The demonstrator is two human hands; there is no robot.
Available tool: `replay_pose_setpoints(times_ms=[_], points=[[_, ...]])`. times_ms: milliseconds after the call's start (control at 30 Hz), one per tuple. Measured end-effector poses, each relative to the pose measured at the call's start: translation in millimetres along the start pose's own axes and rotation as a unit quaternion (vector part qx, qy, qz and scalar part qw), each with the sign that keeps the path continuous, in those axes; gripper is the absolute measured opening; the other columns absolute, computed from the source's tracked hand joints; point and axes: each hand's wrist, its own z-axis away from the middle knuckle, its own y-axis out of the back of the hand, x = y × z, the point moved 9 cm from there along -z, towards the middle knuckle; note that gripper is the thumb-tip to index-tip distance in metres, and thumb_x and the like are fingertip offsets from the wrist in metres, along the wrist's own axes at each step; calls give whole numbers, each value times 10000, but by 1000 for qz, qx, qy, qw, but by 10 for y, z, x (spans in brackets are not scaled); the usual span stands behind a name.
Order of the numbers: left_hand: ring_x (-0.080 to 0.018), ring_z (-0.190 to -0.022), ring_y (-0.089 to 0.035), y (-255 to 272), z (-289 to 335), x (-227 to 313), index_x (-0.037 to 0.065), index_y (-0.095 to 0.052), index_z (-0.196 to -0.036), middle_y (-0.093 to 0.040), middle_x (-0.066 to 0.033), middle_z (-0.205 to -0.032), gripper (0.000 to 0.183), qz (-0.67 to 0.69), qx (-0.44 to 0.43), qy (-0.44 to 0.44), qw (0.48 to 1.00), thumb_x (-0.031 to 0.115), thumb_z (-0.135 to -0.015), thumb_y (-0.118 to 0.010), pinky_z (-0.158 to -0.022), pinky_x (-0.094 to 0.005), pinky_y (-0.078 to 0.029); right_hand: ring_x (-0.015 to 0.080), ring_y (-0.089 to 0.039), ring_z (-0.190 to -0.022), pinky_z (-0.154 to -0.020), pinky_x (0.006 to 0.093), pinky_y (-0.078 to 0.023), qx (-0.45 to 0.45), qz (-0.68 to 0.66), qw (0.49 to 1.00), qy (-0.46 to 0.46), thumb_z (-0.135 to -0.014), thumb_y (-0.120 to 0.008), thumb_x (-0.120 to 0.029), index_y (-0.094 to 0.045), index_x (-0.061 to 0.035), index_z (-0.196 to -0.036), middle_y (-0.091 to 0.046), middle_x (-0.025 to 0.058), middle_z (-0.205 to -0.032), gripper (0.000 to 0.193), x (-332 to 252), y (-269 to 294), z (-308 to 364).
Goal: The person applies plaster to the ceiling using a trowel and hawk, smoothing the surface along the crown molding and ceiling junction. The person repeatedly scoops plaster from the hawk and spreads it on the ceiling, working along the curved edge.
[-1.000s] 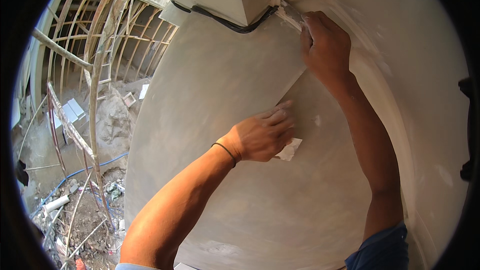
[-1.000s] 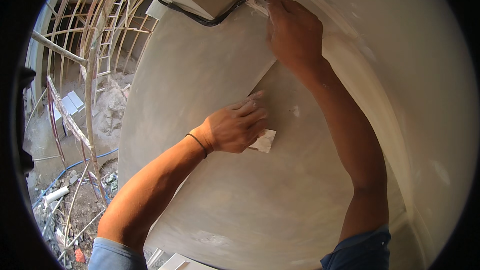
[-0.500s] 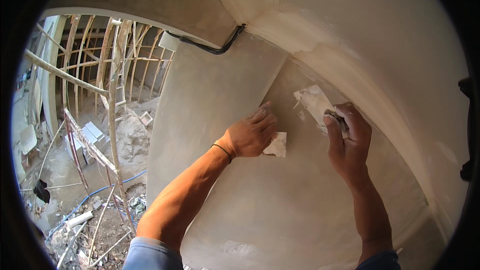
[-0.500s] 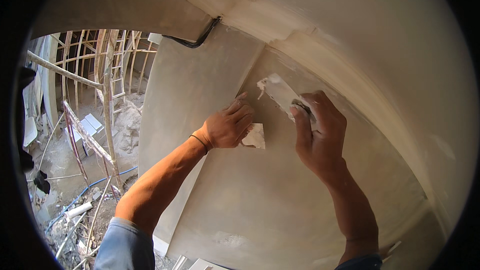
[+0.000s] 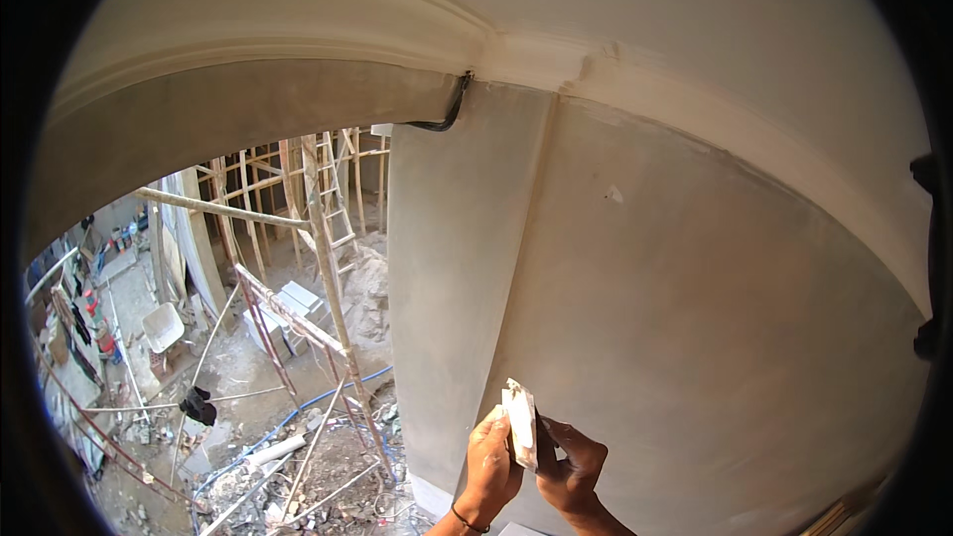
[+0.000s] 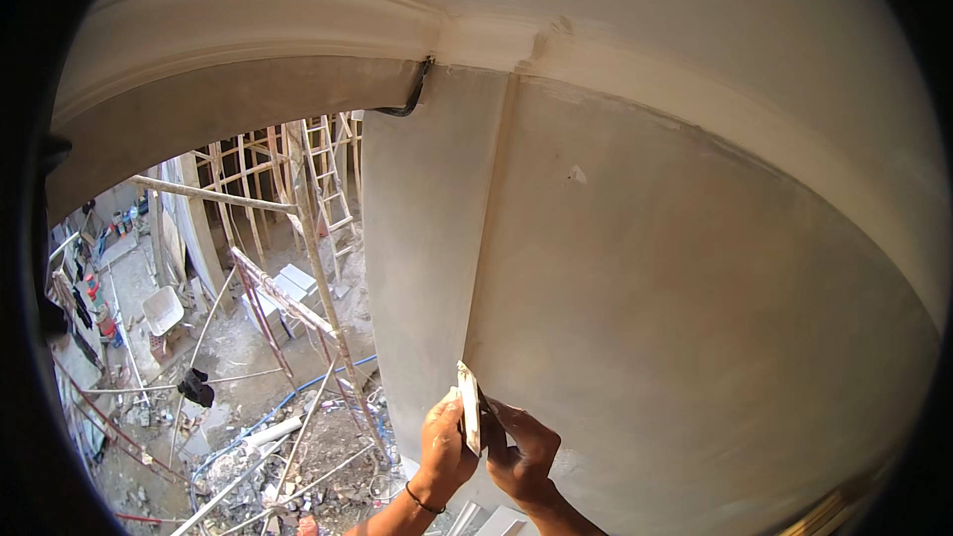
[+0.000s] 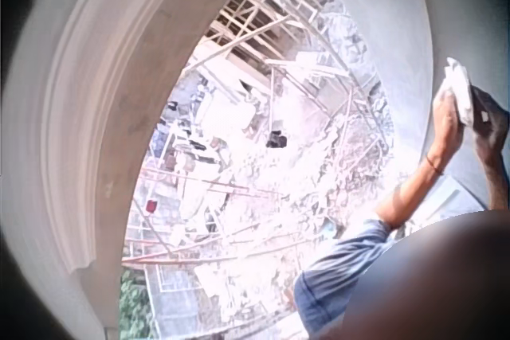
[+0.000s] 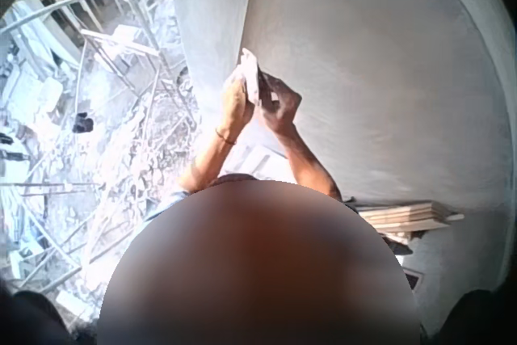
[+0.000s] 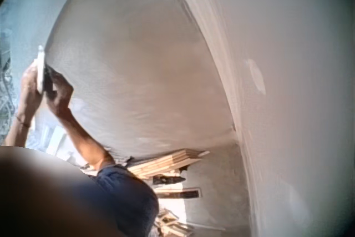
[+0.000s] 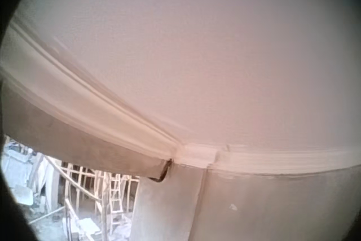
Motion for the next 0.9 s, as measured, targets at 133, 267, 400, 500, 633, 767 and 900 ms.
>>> replay_pose_setpoints(times_ms=[133,267,400,500,633,767,900], points=[[-161,-805,-693,670,366,919,-7,-668,-1239,-746,-83,-1057,254,24,-80,-107,991,164,-1175,-491,-707,-320,-567,313,-820,-841,-735,365,-625,-86,-1,996,35,-909,-736,96,-806,5,-1063,-830,160,-986,192,8,-336,393],[-231,-615,-682,1768,995,1818,88,-697,-1024,-724,-63,-769,268,-564,164,-214,780,336,-1115,-654,-577,-387,-514,186,-791,-702,-663,335,-640,-33,-182,928,-325,-961,-744,-3,-689,32,-942,-785,117,-817,67,924,-515,899],[-386,-700,-734,2077,1657,2412,156,-735,-808,-730,-128,-734,302,-935,215,-98,266,427,-919,-807,-616,-523,-531,251,-800,-795,-725,426,-704,-51,-406,799,-441,-1000,-613,16,-607,28,-1186,-758,157,-944,186,1199,-953,1246],[-366,-707,-738,1531,1927,2946,138,-752,-867,-735,-107,-756,251,-943,182,-182,212,368,-967,-778,-631,-505,-536,206,-778,-772,-683,369,-667,-122,-428,803,-397,-1018,-552,-18,-586,1,-1289,-775,164,-1013,273,1013,-1330,1147],[-402,-711,-738,714,2053,3225,105,-759,-943,-737,-160,-755,193,-920,265,-206,203,286,-997,-722,-654,-532,-554,320,-776,-732,-637,427,-628,-173,-232,943,-164,-989,-581,-24,-601,66,-1210,-781,240,-993,240,319,-1667,896],[-412,-696,-741,207,2032,2789,88,-761,-958,-743,-183,-766,167,-913,262,-274,151,240,-988,-697,-659,-534,-565,451,-764,-747,-649,525,-638,-278,-149,949,-11,-918,-632,9,-586,56,-1040,-713,280,-914,138,-559,-2052,1214],[-409,-707,-731,460,1883,2246,110,-749,-977,-730,-176,-773,141,-950,200,-174,165,242,-988,-701,-642,-539,-547,465,-784,-781,-678,519,-656,-351,-134,927,12,-921,-639,-40,-615,72,-1086,-702,300,-914,200,-863,-2341,1725]])
